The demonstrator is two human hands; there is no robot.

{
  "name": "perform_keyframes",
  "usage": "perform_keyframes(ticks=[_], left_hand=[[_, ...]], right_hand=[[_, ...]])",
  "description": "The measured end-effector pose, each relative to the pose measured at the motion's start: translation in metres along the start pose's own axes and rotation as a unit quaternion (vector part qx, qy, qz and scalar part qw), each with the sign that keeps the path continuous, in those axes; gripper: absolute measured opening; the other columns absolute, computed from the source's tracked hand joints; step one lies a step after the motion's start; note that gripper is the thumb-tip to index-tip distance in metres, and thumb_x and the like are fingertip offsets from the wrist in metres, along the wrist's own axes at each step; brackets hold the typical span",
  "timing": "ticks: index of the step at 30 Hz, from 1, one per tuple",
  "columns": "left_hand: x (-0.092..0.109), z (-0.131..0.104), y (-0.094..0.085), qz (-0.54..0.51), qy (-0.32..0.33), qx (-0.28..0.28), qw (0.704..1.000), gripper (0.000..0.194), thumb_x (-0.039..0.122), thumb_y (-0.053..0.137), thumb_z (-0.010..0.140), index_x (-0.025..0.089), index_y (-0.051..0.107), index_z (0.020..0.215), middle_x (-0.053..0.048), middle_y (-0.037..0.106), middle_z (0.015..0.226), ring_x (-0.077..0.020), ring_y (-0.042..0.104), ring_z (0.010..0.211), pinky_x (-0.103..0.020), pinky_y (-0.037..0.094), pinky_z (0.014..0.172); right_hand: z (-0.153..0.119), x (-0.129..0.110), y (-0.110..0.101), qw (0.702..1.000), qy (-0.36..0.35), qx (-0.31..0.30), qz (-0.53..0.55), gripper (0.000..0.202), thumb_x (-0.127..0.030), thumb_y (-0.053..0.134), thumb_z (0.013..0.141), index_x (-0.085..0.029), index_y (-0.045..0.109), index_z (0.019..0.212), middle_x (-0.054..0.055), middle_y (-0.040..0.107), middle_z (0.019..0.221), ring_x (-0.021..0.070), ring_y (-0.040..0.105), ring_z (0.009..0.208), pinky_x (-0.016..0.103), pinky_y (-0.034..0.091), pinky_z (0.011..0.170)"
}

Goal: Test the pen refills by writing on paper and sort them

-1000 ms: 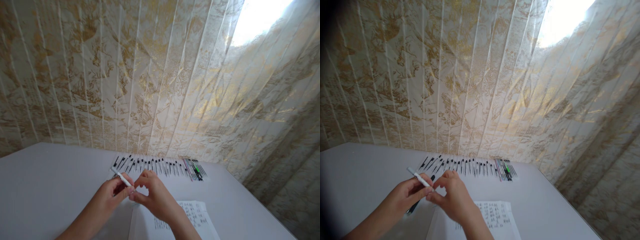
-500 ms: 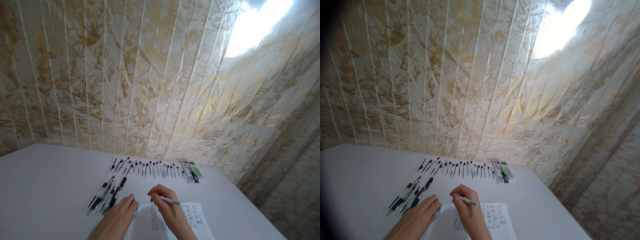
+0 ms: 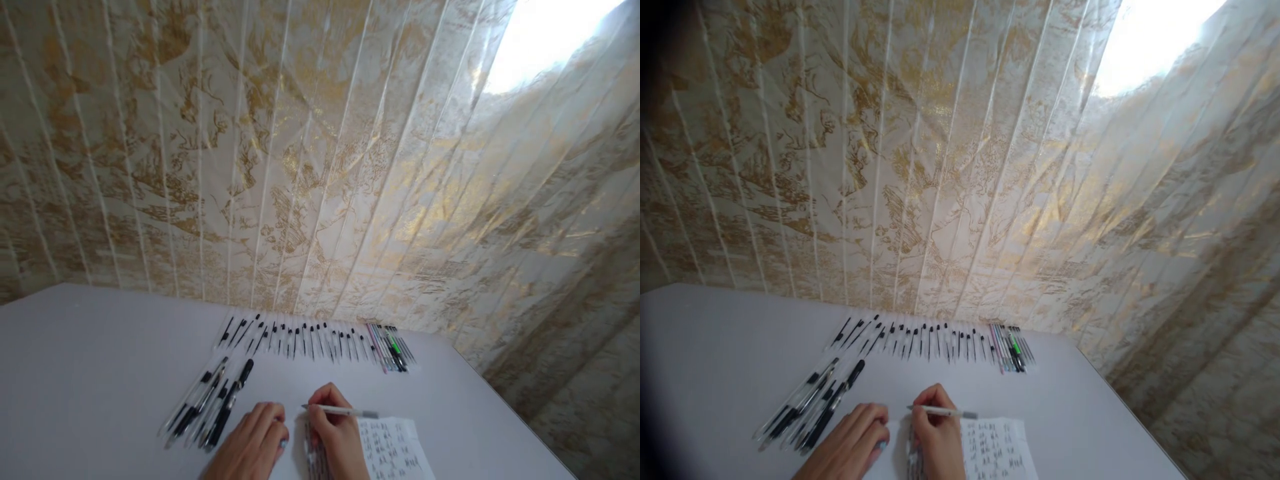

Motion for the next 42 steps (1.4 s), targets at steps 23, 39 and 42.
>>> perform_keyframes(ticks=[23,39,42], left_hand=[[0.016,-0.01,0.009,-0.037,0.056,-0.024,0.997,0.019,0.008,0.049,0.074,0.022,0.057,0.085,-0.004,0.063,0.106,-0.0229,0.054,0.092,-0.031,0.042,0.078],[0.023,-0.002,-0.021,-0.094,-0.004,-0.066,0.993,0.019,0.01,0.048,0.078,0.023,0.058,0.089,-0.003,0.061,0.103,-0.0203,0.052,0.09,-0.029,0.041,0.082],[0.023,-0.001,-0.024,-0.082,-0.022,-0.084,0.993,0.023,0.006,0.048,0.076,0.023,0.057,0.089,-0.002,0.06,0.102,-0.0201,0.051,0.091,-0.03,0.039,0.082]], right_hand=[[-0.022,-0.024,0.001,0.995,0.019,-0.022,-0.1,0.002,-0.018,0.052,0.067,-0.019,0.054,0.065,-0.005,0.047,0.054,0.0108,0.041,0.051,0.021,0.032,0.049],[-0.02,-0.021,0.002,0.988,-0.051,-0.011,-0.143,0.007,-0.018,0.051,0.072,-0.019,0.052,0.065,-0.004,0.048,0.057,0.0126,0.044,0.056,0.022,0.034,0.054],[-0.02,-0.022,0.002,0.988,-0.051,-0.033,-0.14,0.005,-0.018,0.05,0.073,-0.018,0.054,0.069,-0.003,0.051,0.059,0.0125,0.044,0.057,0.023,0.034,0.054]])
Point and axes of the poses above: each hand's wrist, its own z-axis towards the middle knuckle, its own y-axis out of the palm, x = y × z, the point moved 5 cm from there along z, towards the middle knuckle
